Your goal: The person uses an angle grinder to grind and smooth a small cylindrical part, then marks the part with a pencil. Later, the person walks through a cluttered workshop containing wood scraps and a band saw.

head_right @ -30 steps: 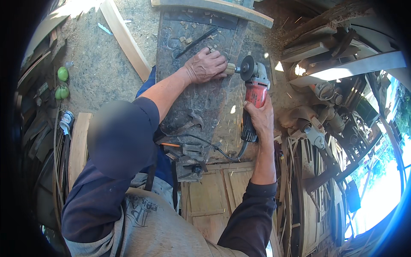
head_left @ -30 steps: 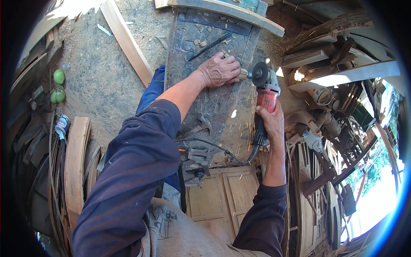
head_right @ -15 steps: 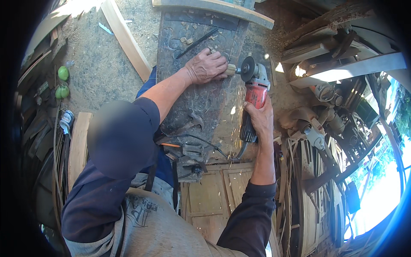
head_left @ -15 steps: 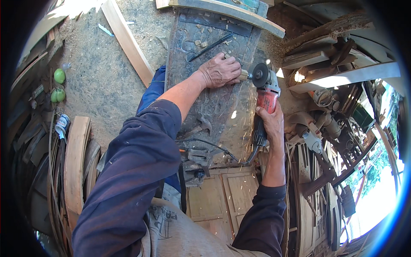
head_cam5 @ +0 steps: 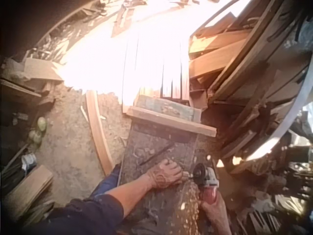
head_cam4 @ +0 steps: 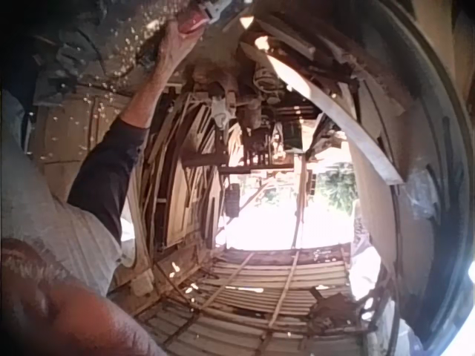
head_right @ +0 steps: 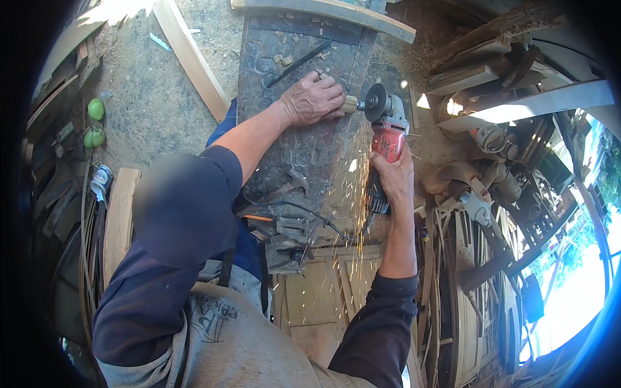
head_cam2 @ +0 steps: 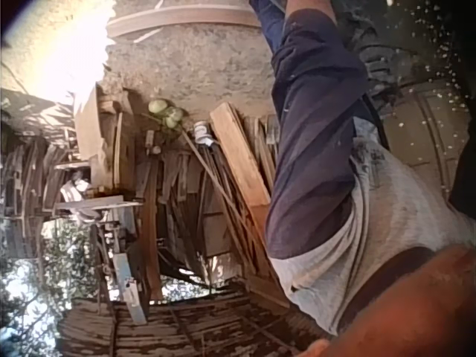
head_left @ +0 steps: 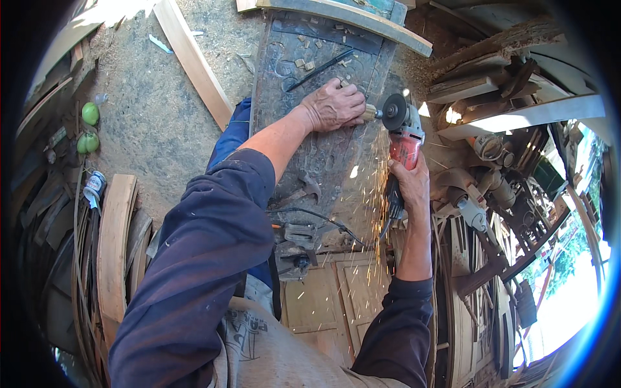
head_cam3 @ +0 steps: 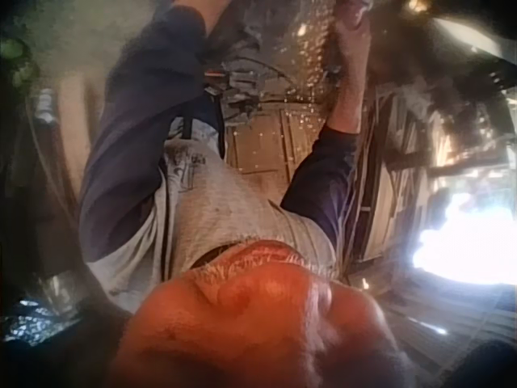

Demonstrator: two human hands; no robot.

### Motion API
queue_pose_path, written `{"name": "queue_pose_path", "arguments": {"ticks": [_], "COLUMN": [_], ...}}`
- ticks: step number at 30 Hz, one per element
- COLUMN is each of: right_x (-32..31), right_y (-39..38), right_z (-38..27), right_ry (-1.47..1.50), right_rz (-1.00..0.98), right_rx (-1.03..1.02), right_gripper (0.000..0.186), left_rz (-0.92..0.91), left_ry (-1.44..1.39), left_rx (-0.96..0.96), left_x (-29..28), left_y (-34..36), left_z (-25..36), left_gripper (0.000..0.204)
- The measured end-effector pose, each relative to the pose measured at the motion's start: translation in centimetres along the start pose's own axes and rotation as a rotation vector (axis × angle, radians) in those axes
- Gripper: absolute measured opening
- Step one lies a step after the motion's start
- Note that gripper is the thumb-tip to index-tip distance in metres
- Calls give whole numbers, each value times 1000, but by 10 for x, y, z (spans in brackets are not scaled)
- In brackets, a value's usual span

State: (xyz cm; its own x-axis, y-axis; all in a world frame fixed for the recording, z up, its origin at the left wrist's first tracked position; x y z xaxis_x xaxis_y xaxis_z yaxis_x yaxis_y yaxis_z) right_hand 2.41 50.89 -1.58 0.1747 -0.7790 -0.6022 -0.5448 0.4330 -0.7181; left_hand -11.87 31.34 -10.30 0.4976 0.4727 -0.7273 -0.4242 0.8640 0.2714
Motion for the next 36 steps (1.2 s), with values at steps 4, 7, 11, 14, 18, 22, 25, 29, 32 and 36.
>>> {"name": "queue_pose_path", "arguments": {"ticks": [4,7,11,14,18,22,25,29,32,36], "right_x": [1,1,0,1,1,0,0,0,-17,-51], "right_y": [0,-1,-1,-1,-1,0,-4,-13,-21,-37], "right_z": [2,1,-2,-2,0,-3,-2,7,11,20], "right_ry": [27,73,24,68,51,24,-7,-14,109,406], "right_rz": [-11,-21,-16,-43,-42,-6,-23,-14,81,158], "right_rx": [17,19,33,55,62,2,8,107,81,60], "right_gripper": [62,61,62,63,65,65,64,59,48,49], "left_rz": [1,11,21,5,0,-8,-16,11,-10,-53], "left_ry": [4,10,1,-1,-4,7,6,-13,-4,-22], "left_rx": [-2,5,12,2,1,-2,-8,-9,-11,-26], "left_x": [0,0,0,0,0,-1,-1,0,2,2], "left_y": [0,0,0,0,0,1,1,0,-2,-1], "left_z": [-1,-1,0,0,0,0,0,0,-1,-1], "left_gripper": [30,30,30,31,30,30,30,29,30,32]}}
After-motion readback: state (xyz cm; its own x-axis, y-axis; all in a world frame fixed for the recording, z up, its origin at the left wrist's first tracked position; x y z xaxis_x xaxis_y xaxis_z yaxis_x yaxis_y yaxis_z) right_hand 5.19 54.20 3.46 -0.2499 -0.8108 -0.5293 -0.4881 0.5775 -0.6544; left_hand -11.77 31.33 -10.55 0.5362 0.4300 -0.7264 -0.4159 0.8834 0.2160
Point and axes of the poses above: each hand's wrist, its own y-axis towards the middle knuckle, its own x-axis out of the palm, z = x × y, the point moved 5 cm from there along y, towards the middle knuckle, and after that the axes turned 15 degrees about -y, right-handed, at the moved point
